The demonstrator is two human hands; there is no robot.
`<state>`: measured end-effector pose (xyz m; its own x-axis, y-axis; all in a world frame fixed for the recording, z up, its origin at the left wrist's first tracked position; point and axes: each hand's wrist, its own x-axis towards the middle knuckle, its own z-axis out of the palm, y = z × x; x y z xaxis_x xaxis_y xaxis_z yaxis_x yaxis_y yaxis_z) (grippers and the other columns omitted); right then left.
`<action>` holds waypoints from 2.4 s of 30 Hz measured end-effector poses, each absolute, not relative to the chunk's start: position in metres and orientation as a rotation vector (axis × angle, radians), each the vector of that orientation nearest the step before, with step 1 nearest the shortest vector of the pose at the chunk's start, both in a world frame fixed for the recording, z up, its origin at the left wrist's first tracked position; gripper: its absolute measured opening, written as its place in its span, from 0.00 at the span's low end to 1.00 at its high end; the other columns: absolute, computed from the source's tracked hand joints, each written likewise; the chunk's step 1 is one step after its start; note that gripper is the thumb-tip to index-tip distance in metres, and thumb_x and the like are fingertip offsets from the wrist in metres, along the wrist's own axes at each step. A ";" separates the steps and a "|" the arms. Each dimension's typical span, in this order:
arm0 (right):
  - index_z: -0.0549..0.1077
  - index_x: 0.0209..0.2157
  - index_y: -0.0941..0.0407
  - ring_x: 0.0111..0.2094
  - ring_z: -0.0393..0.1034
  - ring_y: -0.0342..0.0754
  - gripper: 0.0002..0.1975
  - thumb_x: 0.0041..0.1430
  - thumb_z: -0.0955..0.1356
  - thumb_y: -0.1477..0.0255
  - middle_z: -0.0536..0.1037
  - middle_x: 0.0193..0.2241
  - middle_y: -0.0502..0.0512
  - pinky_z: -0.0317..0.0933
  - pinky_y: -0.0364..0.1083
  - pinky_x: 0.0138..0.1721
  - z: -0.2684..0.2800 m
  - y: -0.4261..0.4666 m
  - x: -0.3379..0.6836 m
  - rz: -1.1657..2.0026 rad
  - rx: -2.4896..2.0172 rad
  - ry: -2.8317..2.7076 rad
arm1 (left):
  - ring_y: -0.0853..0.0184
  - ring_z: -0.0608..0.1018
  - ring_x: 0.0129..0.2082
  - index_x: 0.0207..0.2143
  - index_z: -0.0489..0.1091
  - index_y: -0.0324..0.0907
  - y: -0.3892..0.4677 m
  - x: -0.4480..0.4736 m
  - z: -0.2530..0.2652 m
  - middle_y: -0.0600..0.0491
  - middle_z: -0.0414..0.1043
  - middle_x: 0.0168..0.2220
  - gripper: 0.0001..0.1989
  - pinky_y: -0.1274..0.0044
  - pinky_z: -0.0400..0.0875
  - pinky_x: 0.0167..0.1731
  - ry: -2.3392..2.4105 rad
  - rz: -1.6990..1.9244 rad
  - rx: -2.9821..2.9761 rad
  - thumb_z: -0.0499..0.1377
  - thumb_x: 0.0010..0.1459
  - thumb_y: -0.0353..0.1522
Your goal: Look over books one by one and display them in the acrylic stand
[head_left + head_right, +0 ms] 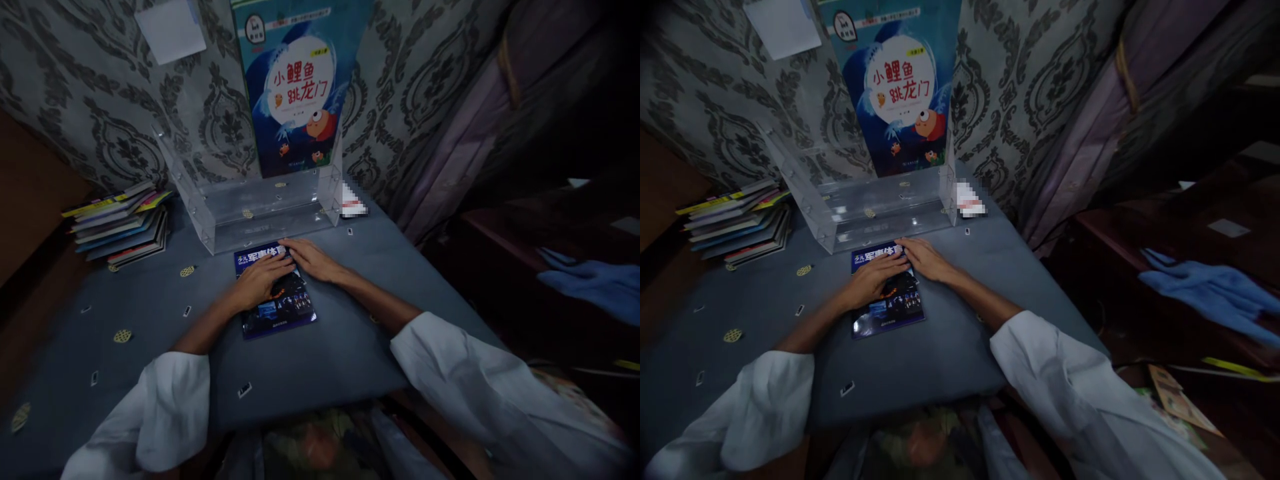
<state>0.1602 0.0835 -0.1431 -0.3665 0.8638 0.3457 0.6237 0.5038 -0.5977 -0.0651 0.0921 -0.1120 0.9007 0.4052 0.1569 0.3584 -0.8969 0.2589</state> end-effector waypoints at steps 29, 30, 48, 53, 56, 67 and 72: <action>0.66 0.62 0.59 0.68 0.54 0.56 0.23 0.69 0.60 0.69 0.64 0.66 0.65 0.49 0.63 0.67 -0.129 0.060 0.143 0.273 -1.376 -2.281 | 0.59 0.72 0.60 0.58 0.69 0.43 0.017 -0.072 -0.104 0.47 0.73 0.58 0.17 0.62 0.64 0.62 0.335 0.511 2.992 0.51 0.70 0.36; 0.65 0.63 0.60 0.69 0.53 0.57 0.24 0.69 0.60 0.69 0.64 0.66 0.66 0.49 0.63 0.67 -0.128 0.058 0.142 0.264 -1.390 -2.295 | 0.61 0.75 0.57 0.56 0.70 0.42 0.017 -0.073 -0.104 0.47 0.76 0.54 0.17 0.65 0.67 0.59 0.401 0.616 2.940 0.50 0.71 0.35; 0.68 0.62 0.50 0.70 0.49 0.56 0.21 0.70 0.64 0.68 0.60 0.68 0.62 0.46 0.61 0.69 -0.105 -0.015 0.065 0.350 -1.019 -2.624 | 0.59 0.64 0.67 0.58 0.66 0.38 0.092 -0.121 -0.138 0.42 0.65 0.64 0.20 0.58 0.61 0.64 1.247 0.728 2.579 0.45 0.68 0.29; 0.69 0.62 0.50 0.70 0.51 0.58 0.21 0.70 0.64 0.64 0.63 0.67 0.64 0.40 0.68 0.68 -0.100 -0.014 0.071 0.377 -1.093 -2.616 | 0.58 0.64 0.67 0.58 0.66 0.38 0.090 -0.119 -0.138 0.42 0.66 0.64 0.20 0.58 0.63 0.63 1.267 0.731 2.608 0.45 0.68 0.28; 0.67 0.62 0.51 0.70 0.51 0.61 0.23 0.69 0.65 0.62 0.63 0.66 0.66 0.38 0.73 0.66 -0.099 -0.011 0.081 0.367 -1.265 -2.525 | 0.58 0.66 0.66 0.58 0.66 0.39 0.091 -0.119 -0.140 0.43 0.67 0.63 0.20 0.58 0.63 0.63 1.262 0.762 2.628 0.45 0.68 0.29; 0.66 0.63 0.54 0.70 0.50 0.59 0.25 0.68 0.65 0.61 0.63 0.66 0.66 0.49 0.64 0.67 -0.108 0.001 0.105 0.338 -1.451 -2.346 | 0.54 0.72 0.61 0.56 0.69 0.42 0.088 -0.116 -0.144 0.44 0.69 0.60 0.19 0.56 0.68 0.60 1.378 0.820 2.656 0.46 0.68 0.32; 0.67 0.62 0.55 0.69 0.52 0.59 0.25 0.68 0.65 0.62 0.63 0.66 0.67 0.49 0.63 0.67 -0.109 -0.001 0.105 0.315 -1.435 -2.344 | 0.53 0.71 0.61 0.55 0.69 0.40 0.087 -0.115 -0.141 0.42 0.69 0.61 0.20 0.56 0.70 0.58 1.407 0.782 2.688 0.44 0.69 0.33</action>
